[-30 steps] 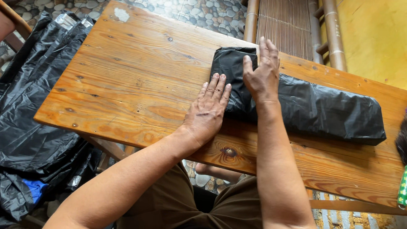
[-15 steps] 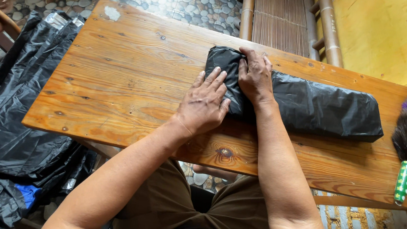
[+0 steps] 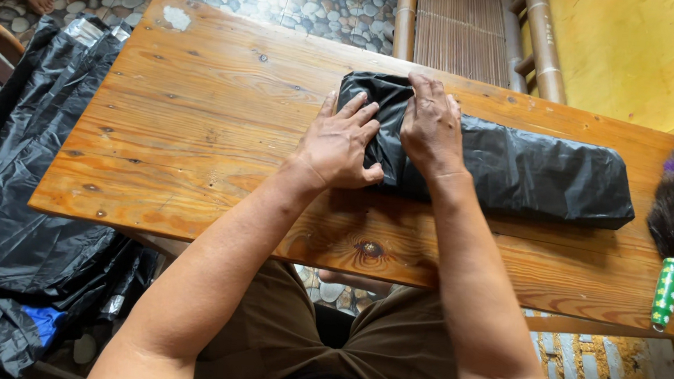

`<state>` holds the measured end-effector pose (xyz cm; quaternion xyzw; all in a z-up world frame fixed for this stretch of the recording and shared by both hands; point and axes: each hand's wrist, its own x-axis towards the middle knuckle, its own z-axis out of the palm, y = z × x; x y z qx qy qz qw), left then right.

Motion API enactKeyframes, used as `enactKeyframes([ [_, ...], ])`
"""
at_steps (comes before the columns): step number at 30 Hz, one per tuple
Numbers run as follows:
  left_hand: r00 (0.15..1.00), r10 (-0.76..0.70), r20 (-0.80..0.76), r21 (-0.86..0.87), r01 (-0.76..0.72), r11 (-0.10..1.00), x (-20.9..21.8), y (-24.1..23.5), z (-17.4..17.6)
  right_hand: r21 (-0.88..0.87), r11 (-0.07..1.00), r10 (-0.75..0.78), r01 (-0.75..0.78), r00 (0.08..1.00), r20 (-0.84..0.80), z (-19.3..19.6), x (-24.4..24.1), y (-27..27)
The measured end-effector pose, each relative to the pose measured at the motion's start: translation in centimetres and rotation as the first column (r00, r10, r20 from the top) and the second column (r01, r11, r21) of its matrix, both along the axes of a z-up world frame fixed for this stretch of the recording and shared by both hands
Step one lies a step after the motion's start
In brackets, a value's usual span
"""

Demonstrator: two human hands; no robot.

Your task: The person folds a large black plastic sheet on a wooden table. They smooth the sheet, fold it lengthwise multiple times, and then fold the ends to create a compact rectangular bundle.

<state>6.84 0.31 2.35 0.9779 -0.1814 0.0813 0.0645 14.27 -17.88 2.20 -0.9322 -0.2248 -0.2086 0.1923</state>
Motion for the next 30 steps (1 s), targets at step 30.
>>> enactKeyframes([
  [30, 0.996, -0.01, -0.084, -0.005, 0.01, 1.0, 5.9, -3.3, -1.4, -0.195, 0.981, -0.011, -0.007, 0.996, -0.088, 1.9, -5.2, -8.7],
])
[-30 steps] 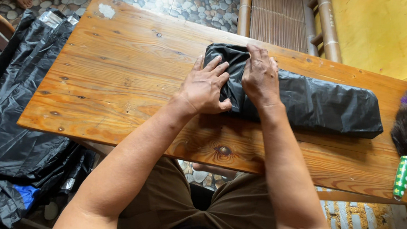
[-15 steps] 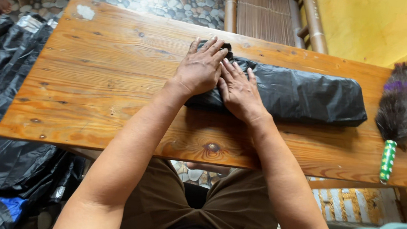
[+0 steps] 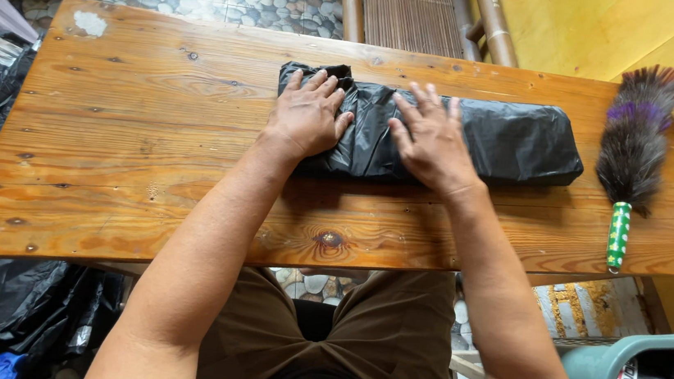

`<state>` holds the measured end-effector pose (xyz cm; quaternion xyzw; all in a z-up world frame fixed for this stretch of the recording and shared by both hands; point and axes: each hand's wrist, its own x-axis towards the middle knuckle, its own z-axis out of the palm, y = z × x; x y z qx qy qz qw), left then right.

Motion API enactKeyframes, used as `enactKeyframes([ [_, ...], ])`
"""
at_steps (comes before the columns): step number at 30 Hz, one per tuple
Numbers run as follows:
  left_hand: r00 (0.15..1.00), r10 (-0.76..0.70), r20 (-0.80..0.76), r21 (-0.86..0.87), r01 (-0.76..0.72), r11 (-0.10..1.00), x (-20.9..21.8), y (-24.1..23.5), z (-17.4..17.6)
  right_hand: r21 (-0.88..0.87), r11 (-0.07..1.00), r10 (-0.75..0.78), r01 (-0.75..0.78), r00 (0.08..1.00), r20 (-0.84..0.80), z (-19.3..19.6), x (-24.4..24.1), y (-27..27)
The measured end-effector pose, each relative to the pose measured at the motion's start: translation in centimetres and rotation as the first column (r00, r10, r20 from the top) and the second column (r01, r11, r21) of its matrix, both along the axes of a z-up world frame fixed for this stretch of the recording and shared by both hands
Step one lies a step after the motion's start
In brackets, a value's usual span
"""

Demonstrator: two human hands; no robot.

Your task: The person folds a large black plastic sheet on a wooden table. They smooth the sheet, fold it lengthwise multiple times, and then fold the ends to create a compact rectangular bundle.

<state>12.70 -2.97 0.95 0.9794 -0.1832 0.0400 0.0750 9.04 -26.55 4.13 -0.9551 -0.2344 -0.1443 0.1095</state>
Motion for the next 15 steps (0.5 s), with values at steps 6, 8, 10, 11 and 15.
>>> enactKeyframes([
  [6, 0.998, 0.06, -0.024, -0.019, -0.06, 0.998, 0.3, -1.4, 0.5, -0.12, 0.982, -0.16, 0.149, 0.983, -0.088, -2.7, -0.1, -3.3],
  [8, 0.997, 0.074, -0.025, -0.023, -0.075, 0.997, -0.1, -1.6, 0.8, -0.106, 0.981, -0.172, 0.164, 0.982, -0.077, -3.2, -0.4, -3.0],
  [10, 0.996, 0.073, -0.056, -0.043, -0.075, 0.996, -0.6, -1.4, 1.1, -0.099, 0.98, -0.172, 0.171, 0.985, 0.004, -2.9, -0.7, -2.7],
  [11, 0.996, 0.067, -0.054, -0.038, -0.069, 0.997, -0.6, -1.4, 1.0, -0.095, 0.979, -0.178, 0.178, 0.984, 0.004, -2.5, -1.1, -2.5],
  [15, 0.998, 0.061, -0.016, -0.043, -0.062, 0.997, -0.6, -1.2, 0.4, -0.018, 1.0, -0.009, 0.012, 0.988, 0.155, -1.2, -2.3, -1.1],
])
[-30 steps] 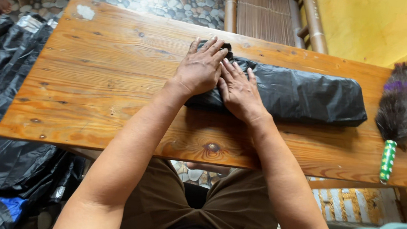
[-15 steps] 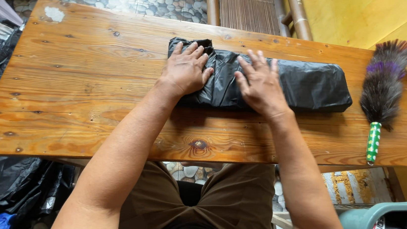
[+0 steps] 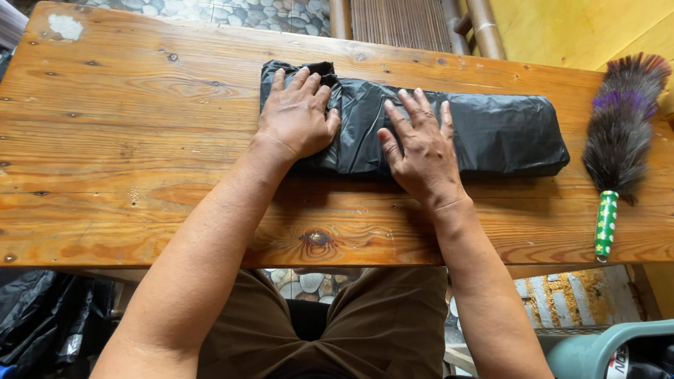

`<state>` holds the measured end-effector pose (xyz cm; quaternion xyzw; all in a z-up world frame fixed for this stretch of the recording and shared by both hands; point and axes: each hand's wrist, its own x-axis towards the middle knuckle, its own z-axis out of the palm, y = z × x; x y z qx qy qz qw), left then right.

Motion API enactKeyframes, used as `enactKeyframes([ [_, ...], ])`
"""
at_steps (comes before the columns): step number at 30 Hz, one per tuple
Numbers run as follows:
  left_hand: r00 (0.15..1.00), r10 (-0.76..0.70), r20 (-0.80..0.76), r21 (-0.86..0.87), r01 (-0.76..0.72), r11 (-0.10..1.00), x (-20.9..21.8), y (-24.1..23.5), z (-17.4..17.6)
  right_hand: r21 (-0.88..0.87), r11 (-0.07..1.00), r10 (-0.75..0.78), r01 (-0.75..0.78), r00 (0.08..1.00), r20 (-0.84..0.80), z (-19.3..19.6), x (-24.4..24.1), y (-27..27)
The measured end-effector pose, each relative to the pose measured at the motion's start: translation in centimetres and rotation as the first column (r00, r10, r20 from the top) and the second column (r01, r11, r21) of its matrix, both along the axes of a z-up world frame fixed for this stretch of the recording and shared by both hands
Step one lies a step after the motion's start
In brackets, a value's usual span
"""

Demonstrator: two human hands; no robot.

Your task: The person folds a large black plastic sheet on a wooden table. They smooth the sheet, fold it lengthwise multiple times, and then fold the ends to create a compact rectangular bundle.

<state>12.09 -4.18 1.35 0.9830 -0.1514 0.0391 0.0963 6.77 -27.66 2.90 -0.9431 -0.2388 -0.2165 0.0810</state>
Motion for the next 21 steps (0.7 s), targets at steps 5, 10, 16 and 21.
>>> enactKeyframes([
  [5, 1.0, 0.015, 0.008, -0.024, -0.015, 1.0, 0.5, 0.2, -0.5, -0.011, 0.975, 0.221, -0.221, 0.974, 0.057, 1.1, -1.1, 2.0],
  [10, 0.999, 0.009, 0.031, -0.083, -0.006, 0.997, 0.9, 0.4, -1.2, 0.034, 0.95, 0.31, -0.311, 0.95, 0.027, -0.3, -1.6, 3.9],
  [16, 1.0, 0.02, 0.024, -0.166, -0.016, 0.986, 1.4, 1.1, -1.3, 0.038, 0.958, 0.285, -0.283, 0.957, -0.051, -0.1, -2.4, 4.2],
  [21, 1.0, 0.022, -0.011, -0.183, -0.023, 0.983, 1.3, 1.4, -0.8, 0.049, 0.968, 0.25, -0.248, 0.967, -0.051, -0.4, -2.5, 4.9],
])
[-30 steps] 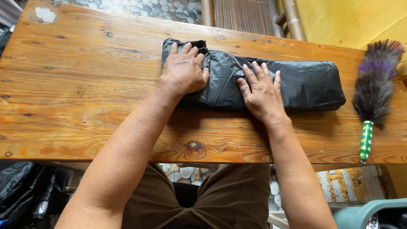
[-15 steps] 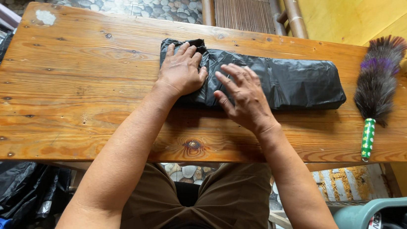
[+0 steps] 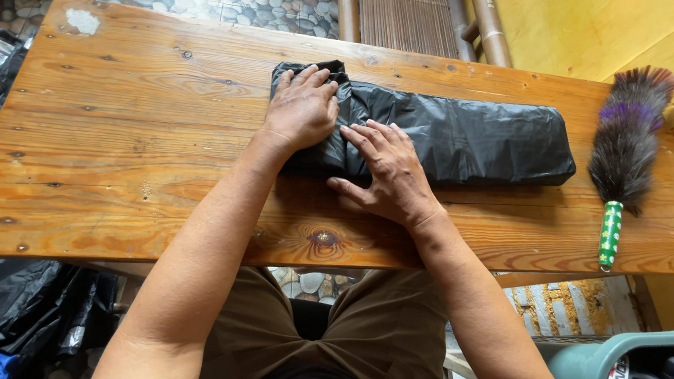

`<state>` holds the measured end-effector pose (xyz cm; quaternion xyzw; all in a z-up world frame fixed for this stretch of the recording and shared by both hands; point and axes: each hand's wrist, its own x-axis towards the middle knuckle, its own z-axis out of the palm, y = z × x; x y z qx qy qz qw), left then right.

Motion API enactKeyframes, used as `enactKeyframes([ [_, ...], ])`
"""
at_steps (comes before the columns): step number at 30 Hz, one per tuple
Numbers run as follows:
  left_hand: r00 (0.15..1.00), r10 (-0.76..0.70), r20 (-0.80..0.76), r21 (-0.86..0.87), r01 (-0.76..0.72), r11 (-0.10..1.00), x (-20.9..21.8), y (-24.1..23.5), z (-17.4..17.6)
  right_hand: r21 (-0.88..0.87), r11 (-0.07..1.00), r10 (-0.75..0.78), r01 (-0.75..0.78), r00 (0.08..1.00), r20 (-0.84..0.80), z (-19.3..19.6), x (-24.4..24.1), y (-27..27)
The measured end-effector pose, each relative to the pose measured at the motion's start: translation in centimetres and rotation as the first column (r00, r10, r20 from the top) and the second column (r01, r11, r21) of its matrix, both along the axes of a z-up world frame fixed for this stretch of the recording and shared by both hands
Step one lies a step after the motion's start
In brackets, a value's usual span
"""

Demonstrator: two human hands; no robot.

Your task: The person folds a large black plastic sheet on a wooden table. They smooth the sheet, fold it lengthwise multiple times, and then fold the ends to create a compact rectangular bundle.

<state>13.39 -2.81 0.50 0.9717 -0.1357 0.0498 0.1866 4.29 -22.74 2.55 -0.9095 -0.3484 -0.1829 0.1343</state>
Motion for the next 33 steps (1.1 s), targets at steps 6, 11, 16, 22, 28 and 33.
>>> enactKeyframes([
  [6, 1.0, 0.01, 0.004, -0.021, -0.01, 1.0, -0.2, -0.3, 0.3, 0.037, 0.998, -0.048, 0.045, 0.997, 0.065, -1.3, 0.6, 0.5],
  [11, 0.999, 0.01, 0.044, -0.021, -0.01, 1.0, -0.3, -0.5, 0.0, 0.102, 0.993, -0.064, 0.058, 0.996, 0.058, -1.7, 0.6, 0.7],
  [16, 0.997, 0.005, 0.075, 0.011, -0.006, 1.0, -1.0, -0.8, 0.2, 0.08, 0.994, -0.084, 0.078, 0.994, 0.073, -2.4, 0.8, 0.8],
  [22, 0.996, -0.007, 0.091, 0.027, 0.005, 1.0, -1.7, -1.1, 0.7, 0.104, 0.992, -0.07, 0.067, 0.997, 0.029, -2.3, 0.6, 0.9],
  [28, 0.989, -0.02, 0.148, 0.047, 0.013, 0.999, -1.1, -1.2, -0.4, 0.052, 0.997, -0.061, 0.058, 0.997, 0.053, -1.1, 0.1, 0.9],
  [33, 0.994, -0.041, 0.106, -0.009, 0.042, 0.999, -0.7, -0.3, -0.6, -0.018, 1.0, -0.007, 0.009, 0.994, 0.108, -0.1, -0.5, 1.5],
])
